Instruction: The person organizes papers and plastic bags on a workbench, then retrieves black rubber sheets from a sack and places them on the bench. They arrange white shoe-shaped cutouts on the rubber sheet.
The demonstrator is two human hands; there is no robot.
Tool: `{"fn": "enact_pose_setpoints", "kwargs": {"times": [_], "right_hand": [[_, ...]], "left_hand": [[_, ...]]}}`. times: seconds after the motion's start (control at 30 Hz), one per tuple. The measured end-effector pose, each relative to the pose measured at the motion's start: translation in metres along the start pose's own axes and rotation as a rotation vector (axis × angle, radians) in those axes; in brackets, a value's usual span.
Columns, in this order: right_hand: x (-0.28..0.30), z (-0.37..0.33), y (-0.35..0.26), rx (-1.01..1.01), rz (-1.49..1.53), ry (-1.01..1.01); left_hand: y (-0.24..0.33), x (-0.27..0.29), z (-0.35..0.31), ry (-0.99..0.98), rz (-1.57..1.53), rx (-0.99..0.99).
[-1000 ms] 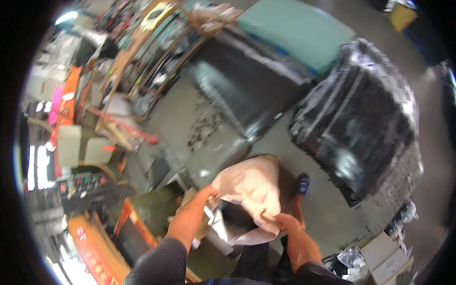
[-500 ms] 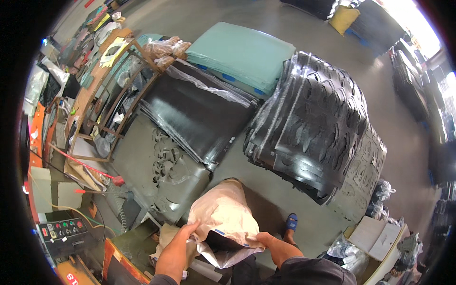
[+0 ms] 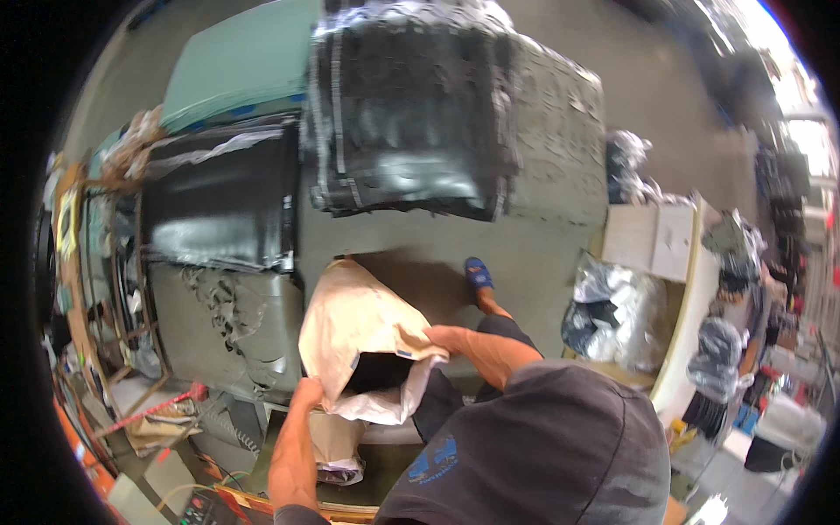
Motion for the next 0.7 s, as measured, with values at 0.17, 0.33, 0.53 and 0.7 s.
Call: {"fn": "enact_pose_setpoints", "kwargs": {"times": [0.17, 0.33, 0.53, 0.7], "right_hand": [[0.008, -0.111, 0.008, 0.084, -0.034, -0.030], [0.034, -0.275, 0.051, 0.293, 0.227, -0.199], [0.104, -0.435, 0.129, 0.259, 0.308, 0.227], [0.168, -0.507, 0.217, 0.467, 0.515, 0.413]], "left_hand": [[0.102, 0.077, -0.091, -0.037, -0.061, -0.015], [0.232, 0.112, -0.221, -0.155, -0.090, -0.011], [0.373, 0.096, -0.293, -0.183, -0.024, -0.306], [0.498, 0.072, -0.322, -0.157, 0.019, -0.332]]}}
Point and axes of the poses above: each hand's wrist, its own z-axis towards the middle knuckle, its own x-axis out of the back of the hand, y = z × x, the point moved 2 cm from there along z, towards the middle knuckle, and after that the axes turned 5 degrees about -z, right-handed, at the moved point
